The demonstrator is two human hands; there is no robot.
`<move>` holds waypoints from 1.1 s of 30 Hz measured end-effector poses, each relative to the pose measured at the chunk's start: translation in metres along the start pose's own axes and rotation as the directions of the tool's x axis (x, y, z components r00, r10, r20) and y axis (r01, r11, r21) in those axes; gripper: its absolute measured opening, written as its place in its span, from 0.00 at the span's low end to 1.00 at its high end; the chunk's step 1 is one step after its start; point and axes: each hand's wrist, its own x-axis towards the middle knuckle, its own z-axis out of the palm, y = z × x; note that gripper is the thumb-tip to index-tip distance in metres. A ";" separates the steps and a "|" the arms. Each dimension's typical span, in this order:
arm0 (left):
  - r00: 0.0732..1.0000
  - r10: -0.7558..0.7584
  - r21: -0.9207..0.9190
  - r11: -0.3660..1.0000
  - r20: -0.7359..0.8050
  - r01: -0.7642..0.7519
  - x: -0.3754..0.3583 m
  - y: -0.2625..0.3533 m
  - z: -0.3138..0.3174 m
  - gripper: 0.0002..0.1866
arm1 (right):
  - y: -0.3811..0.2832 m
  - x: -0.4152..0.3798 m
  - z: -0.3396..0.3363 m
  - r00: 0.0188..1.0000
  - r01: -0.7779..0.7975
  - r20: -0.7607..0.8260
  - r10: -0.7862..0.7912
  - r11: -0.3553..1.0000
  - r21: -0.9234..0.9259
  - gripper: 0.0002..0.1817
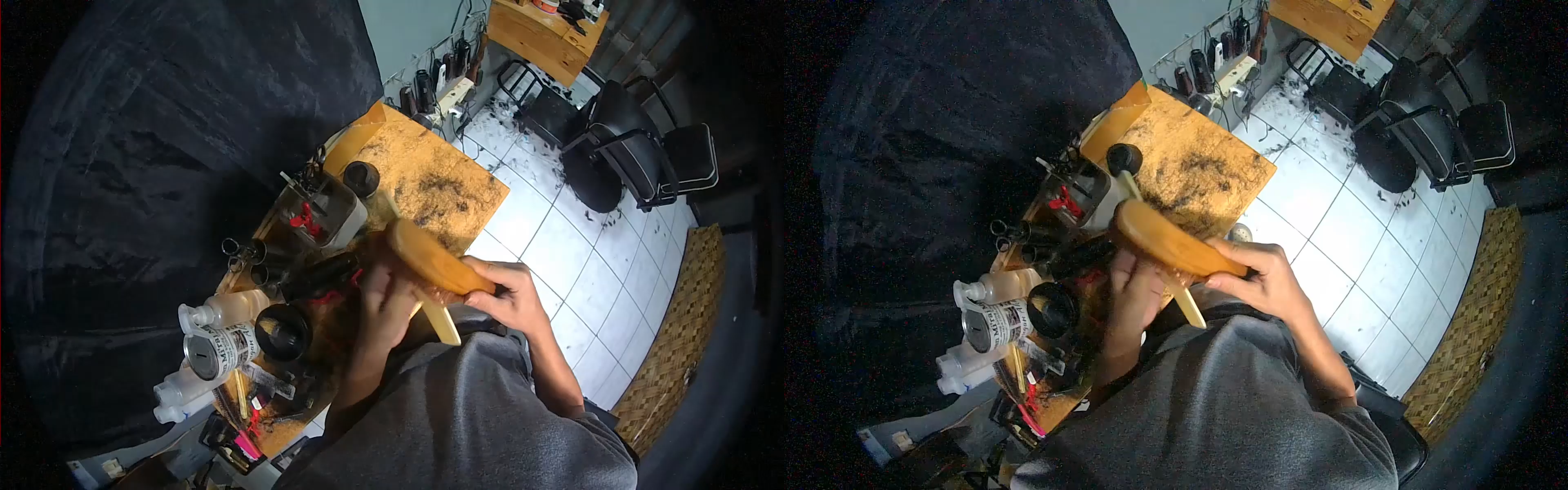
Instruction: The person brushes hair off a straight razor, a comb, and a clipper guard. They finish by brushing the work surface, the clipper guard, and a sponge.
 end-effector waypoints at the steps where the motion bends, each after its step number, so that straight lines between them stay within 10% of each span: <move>1: 1.000 0.002 -0.006 1.000 -0.004 -0.003 -0.002 0.007 0.005 0.17 | 0.006 0.002 0.003 0.991 0.047 -0.128 -0.050 0.999 -0.021 0.26; 4: 0.938 -0.241 0.463 0.880 0.250 0.103 -0.015 0.017 0.022 0.14 | 0.007 0.012 -0.001 0.904 -0.123 -0.416 0.100 0.992 -0.029 0.26; 7: 0.948 -0.236 0.356 0.923 0.214 0.150 -0.022 0.009 0.031 0.16 | 0.007 0.018 -0.011 0.847 -0.056 -0.527 0.068 0.998 0.039 0.24; 9: 0.895 -0.396 -0.212 0.875 0.204 0.435 -0.018 0.005 0.025 0.18 | -0.004 0.008 -0.015 0.865 -0.048 -0.487 0.121 0.986 0.158 0.24; 15: 0.990 -0.141 -0.299 0.945 0.002 0.135 -0.011 0.003 0.007 0.22 | -0.026 -0.019 -0.030 0.966 0.153 0.225 -0.123 0.981 -0.120 0.28; 17: 0.968 -0.250 -0.301 0.925 -0.016 0.234 -0.018 0.016 0.009 0.22 | -0.028 -0.018 -0.022 0.952 0.214 0.247 -0.179 0.969 -0.123 0.27; 23: 0.930 -0.343 -0.260 0.893 0.135 0.367 -0.045 0.021 0.009 0.24 | -0.023 -0.002 -0.011 0.975 -0.001 -0.187 -0.122 0.836 -0.548 0.24; 27: 0.929 -0.371 -0.325 0.876 0.019 0.356 -0.054 0.013 0.003 0.21 | -0.024 -0.008 -0.011 0.964 -0.053 -0.260 -0.053 0.922 -0.383 0.23; 33: 0.935 -0.353 -0.615 0.744 -0.030 0.261 -0.060 0.003 -0.015 0.21 | -0.034 -0.029 -0.006 0.915 0.172 0.394 -0.093 0.971 -0.169 0.26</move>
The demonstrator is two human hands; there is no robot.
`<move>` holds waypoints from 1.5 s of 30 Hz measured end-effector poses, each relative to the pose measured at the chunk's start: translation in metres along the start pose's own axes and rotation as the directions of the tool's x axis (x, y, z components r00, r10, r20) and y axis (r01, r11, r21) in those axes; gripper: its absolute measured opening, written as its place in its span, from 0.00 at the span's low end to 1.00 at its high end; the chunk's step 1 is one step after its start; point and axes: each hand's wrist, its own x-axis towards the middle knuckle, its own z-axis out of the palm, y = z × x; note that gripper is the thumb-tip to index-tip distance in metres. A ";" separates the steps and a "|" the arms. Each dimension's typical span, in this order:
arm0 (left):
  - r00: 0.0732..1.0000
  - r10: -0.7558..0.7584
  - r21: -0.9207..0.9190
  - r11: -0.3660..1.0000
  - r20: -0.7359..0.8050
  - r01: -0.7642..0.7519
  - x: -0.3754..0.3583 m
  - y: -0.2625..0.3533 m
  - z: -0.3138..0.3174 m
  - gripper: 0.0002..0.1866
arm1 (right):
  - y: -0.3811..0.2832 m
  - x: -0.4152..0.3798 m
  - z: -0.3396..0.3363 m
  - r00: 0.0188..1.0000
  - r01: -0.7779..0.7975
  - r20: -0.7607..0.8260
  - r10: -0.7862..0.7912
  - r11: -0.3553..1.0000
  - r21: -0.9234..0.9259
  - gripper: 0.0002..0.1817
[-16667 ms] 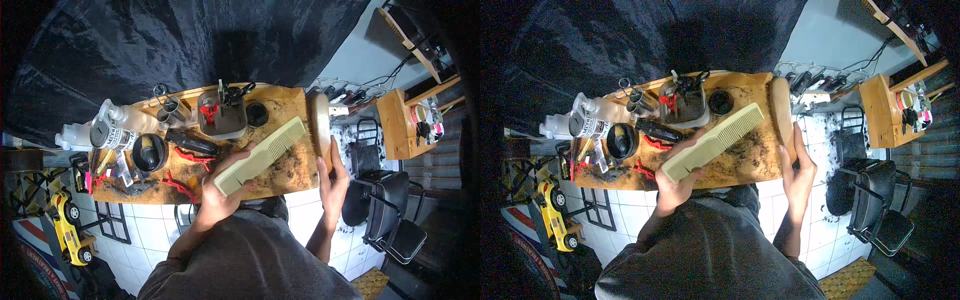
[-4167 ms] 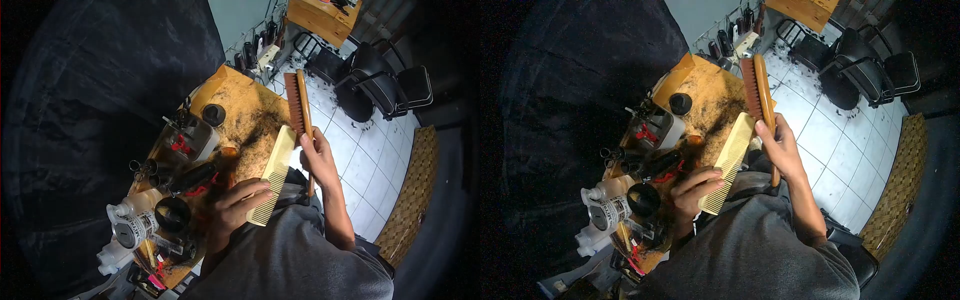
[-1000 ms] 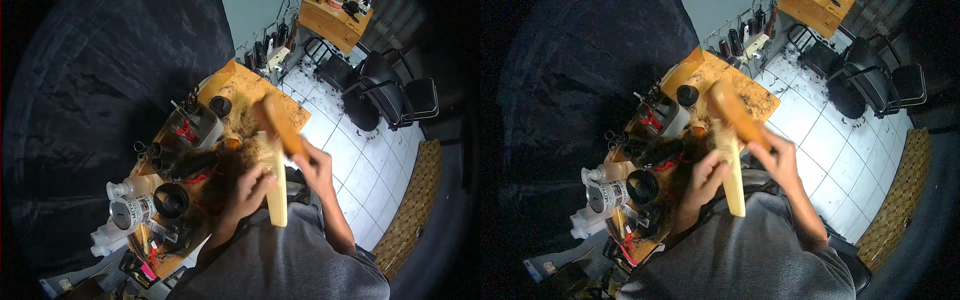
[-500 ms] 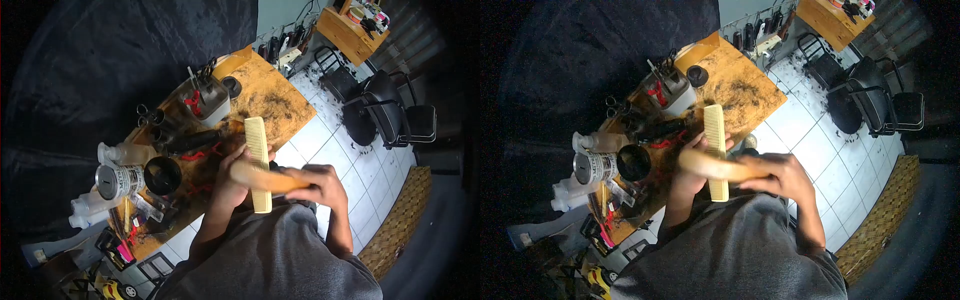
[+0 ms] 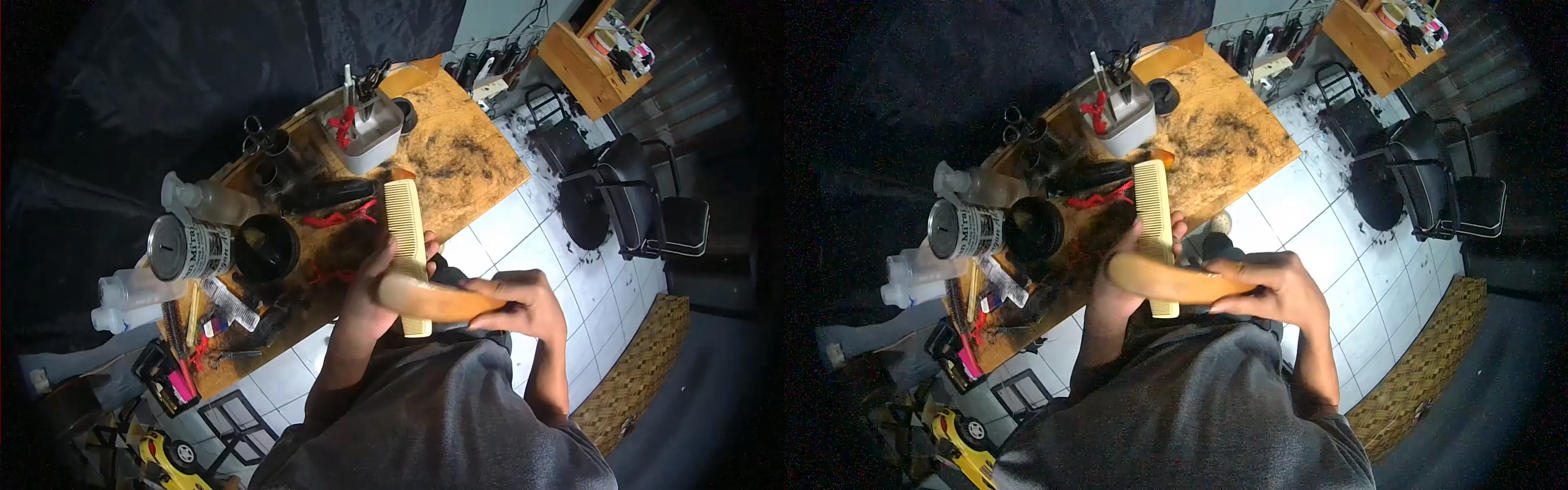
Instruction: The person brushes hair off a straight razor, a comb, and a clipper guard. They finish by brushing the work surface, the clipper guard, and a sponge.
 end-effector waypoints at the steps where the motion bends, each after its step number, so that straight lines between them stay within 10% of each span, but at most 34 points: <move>1: 1.000 0.004 -0.007 1.000 0.026 -0.004 -0.004 0.001 -0.002 0.21 | -0.005 0.004 0.003 0.999 0.011 0.038 -0.009 0.999 -0.052 0.25; 9: 0.995 -0.086 0.048 0.995 -0.058 0.089 -0.026 -0.003 -0.003 0.19 | -0.002 0.015 0.020 0.792 -0.368 -0.565 0.232 0.919 -0.139 0.25; 14: 0.995 -0.077 -0.274 0.957 0.065 0.092 -0.020 -0.011 -0.021 0.13 | -0.002 -0.012 0.025 0.963 -0.113 -0.218 0.157 0.973 0.201 0.26; 16: 0.927 -0.264 -0.282 0.898 0.266 0.337 -0.011 -0.003 -0.023 0.10 | -0.003 -0.008 0.035 0.981 0.186 -0.083 -0.173 0.964 0.188 0.26; 18: 0.961 -0.225 -0.266 0.928 0.163 0.262 -0.016 -0.006 -0.007 0.20 | -0.015 -0.003 0.036 0.988 0.136 0.061 -0.145 0.981 0.140 0.25; 23: 0.968 -0.156 -0.079 0.982 0.196 0.174 -0.025 -0.008 -0.008 0.23 | 0.010 0.007 0.043 0.950 -0.117 -0.298 0.090 0.991 -0.071 0.26; 28: 0.953 -0.249 -0.109 0.957 0.175 0.270 -0.022 -0.007 0.004 0.22 | 0.032 0.028 0.035 0.737 -0.161 -0.643 0.207 0.978 0.131 0.22; 36: 0.941 0.041 -0.053 0.998 0.336 -0.024 -0.006 0.008 0.032 0.28 | 0.031 0.069 0.009 0.795 -0.185 -0.425 0.432 0.841 0.509 0.18; 45: 0.992 0.108 -0.145 0.985 0.062 -0.098 0.019 0.058 0.087 0.33 | 0.047 0.122 -0.013 0.914 -0.143 -0.230 0.335 0.794 0.591 0.17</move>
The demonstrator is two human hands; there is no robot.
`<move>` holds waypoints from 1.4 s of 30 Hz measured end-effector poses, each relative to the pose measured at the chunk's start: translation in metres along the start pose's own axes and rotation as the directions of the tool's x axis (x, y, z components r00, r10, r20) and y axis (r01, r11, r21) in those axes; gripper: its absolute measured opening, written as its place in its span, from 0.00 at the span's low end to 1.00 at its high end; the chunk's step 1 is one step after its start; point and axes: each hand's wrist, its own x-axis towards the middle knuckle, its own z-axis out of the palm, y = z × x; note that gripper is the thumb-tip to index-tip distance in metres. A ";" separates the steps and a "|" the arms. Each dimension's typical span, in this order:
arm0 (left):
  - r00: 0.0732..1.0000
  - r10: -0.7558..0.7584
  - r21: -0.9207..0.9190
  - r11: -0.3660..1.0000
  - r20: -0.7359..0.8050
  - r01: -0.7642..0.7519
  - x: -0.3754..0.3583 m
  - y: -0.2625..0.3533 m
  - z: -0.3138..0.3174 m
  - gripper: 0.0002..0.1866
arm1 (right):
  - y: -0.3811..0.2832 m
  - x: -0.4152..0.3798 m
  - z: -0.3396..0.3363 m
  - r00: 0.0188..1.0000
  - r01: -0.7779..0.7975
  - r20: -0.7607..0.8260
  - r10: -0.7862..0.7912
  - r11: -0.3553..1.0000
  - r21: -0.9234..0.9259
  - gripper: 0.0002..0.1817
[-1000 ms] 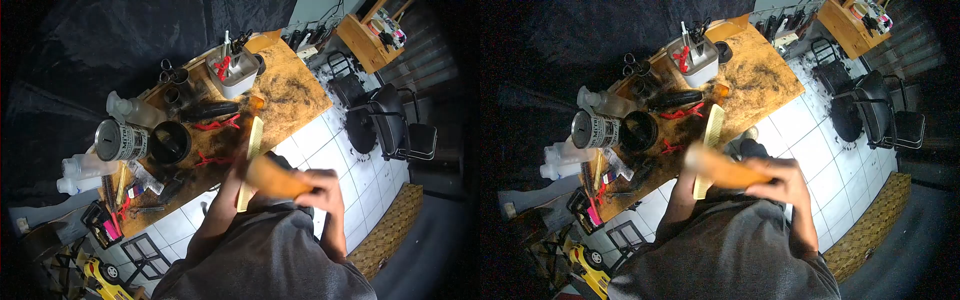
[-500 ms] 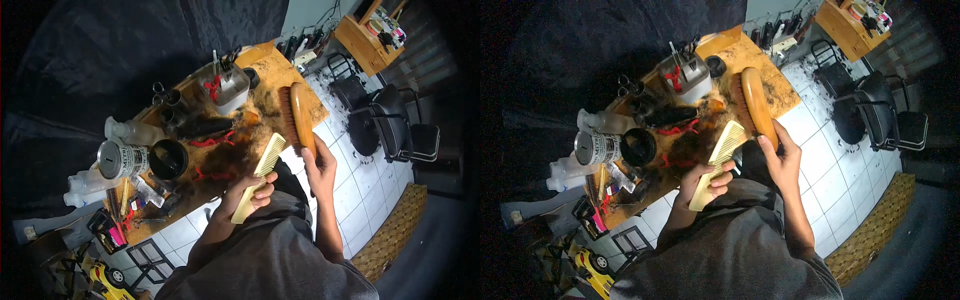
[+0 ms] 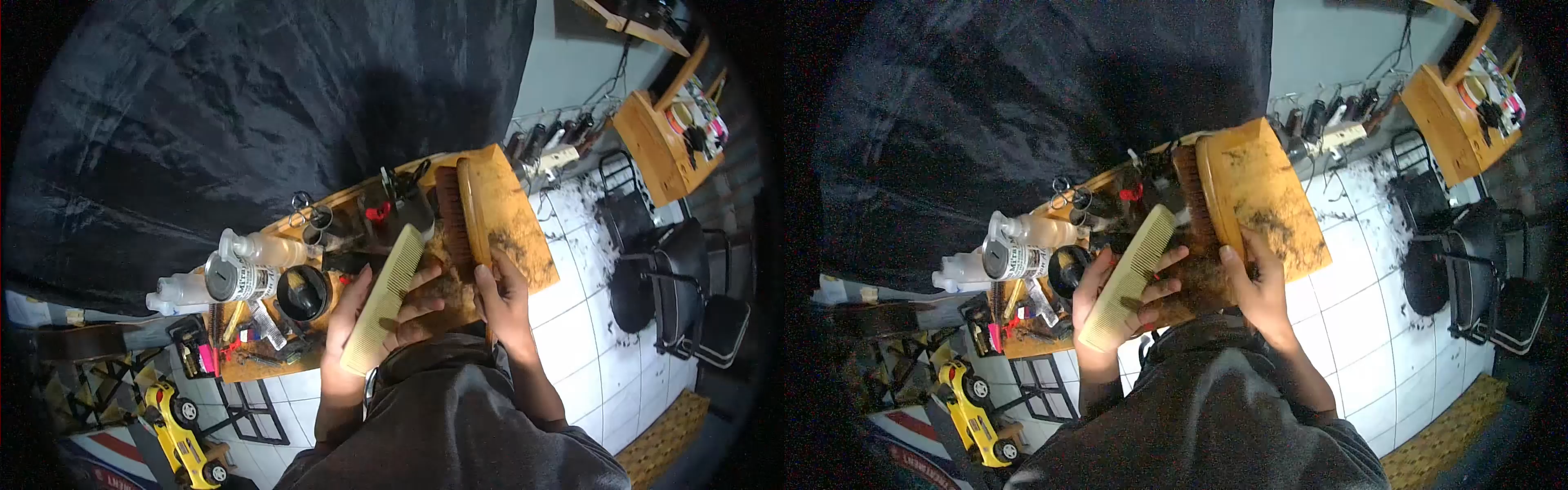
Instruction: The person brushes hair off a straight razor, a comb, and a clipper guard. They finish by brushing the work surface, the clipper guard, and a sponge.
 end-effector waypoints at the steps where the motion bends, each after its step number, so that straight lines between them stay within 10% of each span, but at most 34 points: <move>1: 1.000 -0.019 -0.043 0.999 -0.013 0.019 0.004 0.003 0.004 0.33 | 0.001 0.006 -0.002 0.998 0.065 0.028 -0.064 0.997 -0.036 0.17; 3: 0.993 -0.015 -0.153 0.988 0.117 0.033 0.014 0.009 0.008 0.35 | 0.001 0.018 -0.009 0.996 -0.013 0.091 0.014 1.000 -0.015 0.18; 9: 0.977 0.115 -0.157 0.977 -0.180 -0.144 0.025 0.013 0.038 0.39 | 0.005 0.048 -0.026 0.985 -0.032 0.172 0.030 0.999 0.013 0.21; 11: 0.970 0.125 -0.252 0.951 -0.209 -0.177 0.029 0.014 0.040 0.40 | -0.003 0.052 -0.030 0.931 -0.259 0.280 0.237 0.965 0.046 0.21; 14: 0.961 0.240 -0.363 0.891 -0.136 -0.274 0.031 0.011 0.038 0.41 | 0.010 0.061 -0.028 0.957 -0.037 0.286 0.049 0.998 -0.048 0.21; 18: 0.910 0.369 -0.443 0.795 -0.190 -0.415 0.028 0.007 0.032 0.45 | -0.002 0.068 -0.026 0.937 -0.127 0.330 0.113 0.992 0.022 0.21; 33: 0.671 0.716 -0.195 0.642 -0.193 -0.742 0.032 0.008 0.032 0.43 | -0.010 0.070 -0.026 0.920 -0.288 0.294 0.257 0.955 0.065 0.20; 36: 0.737 0.663 -0.159 0.719 -0.134 -0.676 0.041 0.008 0.033 0.45 | -0.002 0.069 -0.024 0.939 -0.292 0.234 0.254 0.946 0.144 0.19; 42: 0.786 0.600 -0.034 0.791 -0.148 -0.610 0.043 0.012 0.032 0.45 | -0.004 0.069 -0.023 0.957 0.215 0.249 -0.146 0.936 -0.280 0.21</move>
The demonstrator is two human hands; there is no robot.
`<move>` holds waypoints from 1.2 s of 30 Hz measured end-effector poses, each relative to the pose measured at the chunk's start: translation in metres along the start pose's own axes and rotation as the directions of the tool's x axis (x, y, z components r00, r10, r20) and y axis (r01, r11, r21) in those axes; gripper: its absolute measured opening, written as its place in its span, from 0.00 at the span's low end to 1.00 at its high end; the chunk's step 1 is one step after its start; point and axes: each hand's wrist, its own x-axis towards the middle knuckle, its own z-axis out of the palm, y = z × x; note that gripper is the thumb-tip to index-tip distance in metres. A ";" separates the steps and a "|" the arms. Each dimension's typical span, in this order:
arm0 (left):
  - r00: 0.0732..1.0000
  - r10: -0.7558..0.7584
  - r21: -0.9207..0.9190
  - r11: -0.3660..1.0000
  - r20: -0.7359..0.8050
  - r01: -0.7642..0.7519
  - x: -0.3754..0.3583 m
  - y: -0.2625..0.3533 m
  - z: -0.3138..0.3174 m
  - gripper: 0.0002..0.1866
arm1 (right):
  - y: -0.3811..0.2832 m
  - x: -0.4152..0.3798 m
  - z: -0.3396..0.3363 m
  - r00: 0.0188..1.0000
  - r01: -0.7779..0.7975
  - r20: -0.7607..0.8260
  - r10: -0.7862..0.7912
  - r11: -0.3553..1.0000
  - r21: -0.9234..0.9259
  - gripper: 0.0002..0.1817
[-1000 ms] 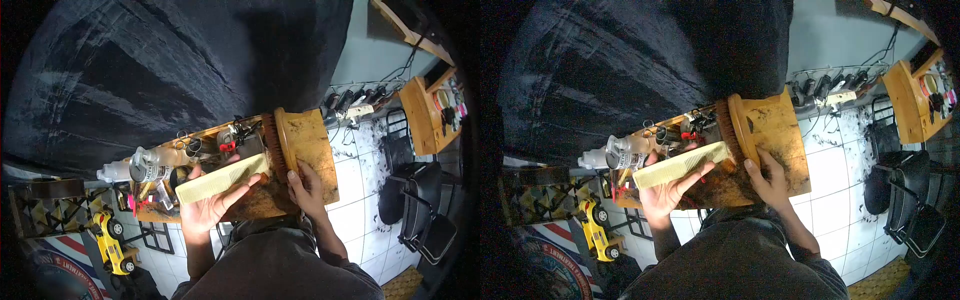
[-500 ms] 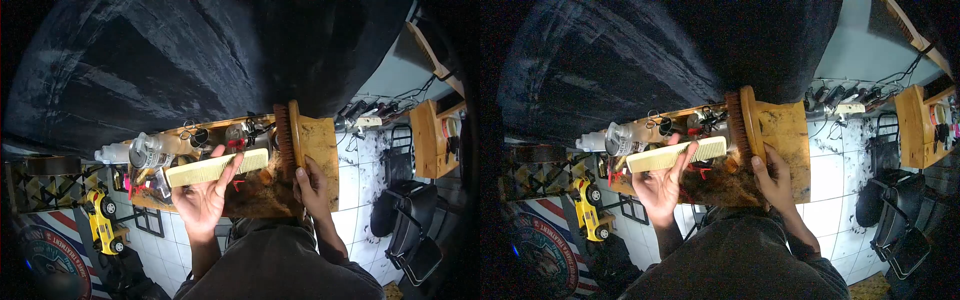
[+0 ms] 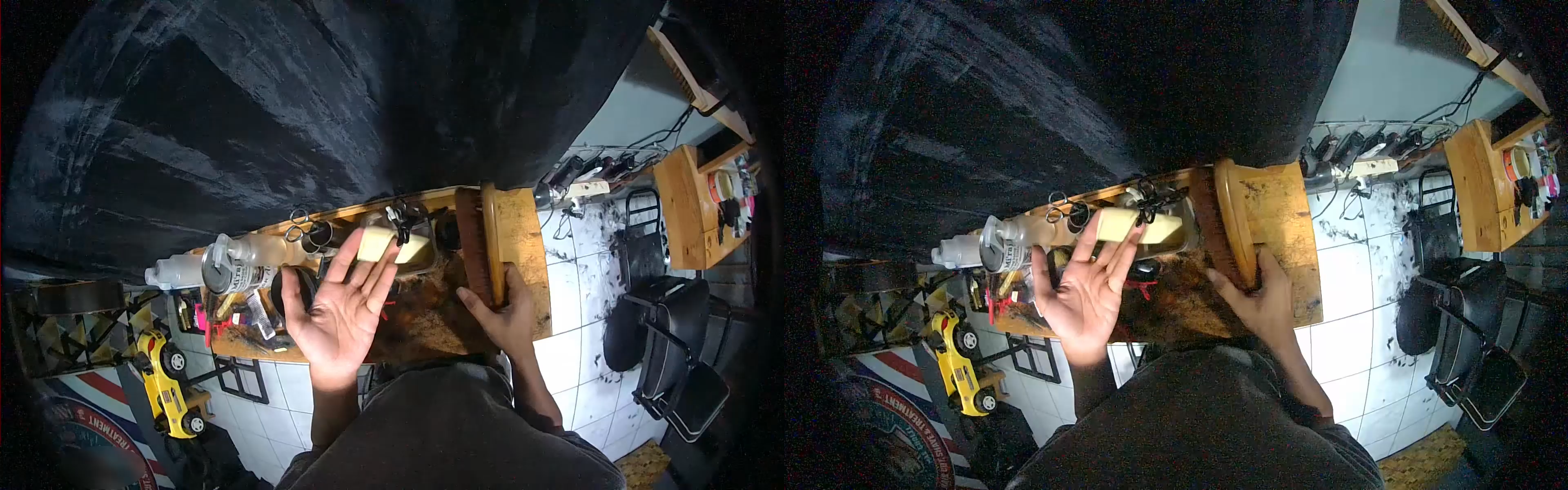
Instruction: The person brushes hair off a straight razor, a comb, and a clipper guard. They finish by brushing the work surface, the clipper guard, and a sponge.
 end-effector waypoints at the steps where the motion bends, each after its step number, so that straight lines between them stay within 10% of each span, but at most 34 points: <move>1: 1.000 -0.002 -0.003 1.000 0.000 0.002 -0.001 0.002 -0.001 0.45 | 0.001 -0.001 -0.004 1.000 0.012 -0.015 -0.013 0.998 -0.062 0.20; 9: 0.994 0.099 0.539 0.840 -0.036 -0.064 -0.012 0.005 -0.013 0.33 | -0.017 0.013 -0.033 0.989 -0.116 -0.120 0.090 0.967 -0.228 0.10; 16: 0.845 0.532 0.845 0.426 0.056 -0.324 -0.018 -0.015 -0.032 0.06 | -0.017 0.010 -0.031 0.989 -0.120 -0.109 0.101 0.974 -0.190 0.09; 22: 0.900 0.218 0.907 -0.283 0.377 -0.312 -0.017 -0.065 -0.033 0.11 | 0.005 0.006 -0.023 0.987 -0.134 -0.115 0.110 0.963 -0.232 0.14; 24: 0.892 0.048 0.801 -0.465 0.449 -0.377 -0.002 -0.081 -0.038 0.27 | 0.007 0.004 -0.022 0.987 -0.145 -0.101 0.127 0.968 -0.203 0.14; 29: 0.920 -0.054 0.726 -0.596 0.388 -0.341 0.032 -0.108 -0.044 0.38 | 0.020 -0.002 -0.016 0.983 -0.118 -0.140 0.121 0.992 0.035 0.14; 34: 0.982 -0.166 0.782 -0.623 -0.095 -0.030 0.061 -0.112 -0.016 0.35 | 0.030 -0.009 -0.019 0.974 -0.125 -0.173 0.149 0.982 0.141 0.15; 36: 0.989 -0.145 0.687 -0.716 0.028 -0.124 0.064 -0.115 -0.029 0.35 | 0.033 -0.011 -0.023 0.974 -0.185 -0.102 0.202 0.971 0.155 0.21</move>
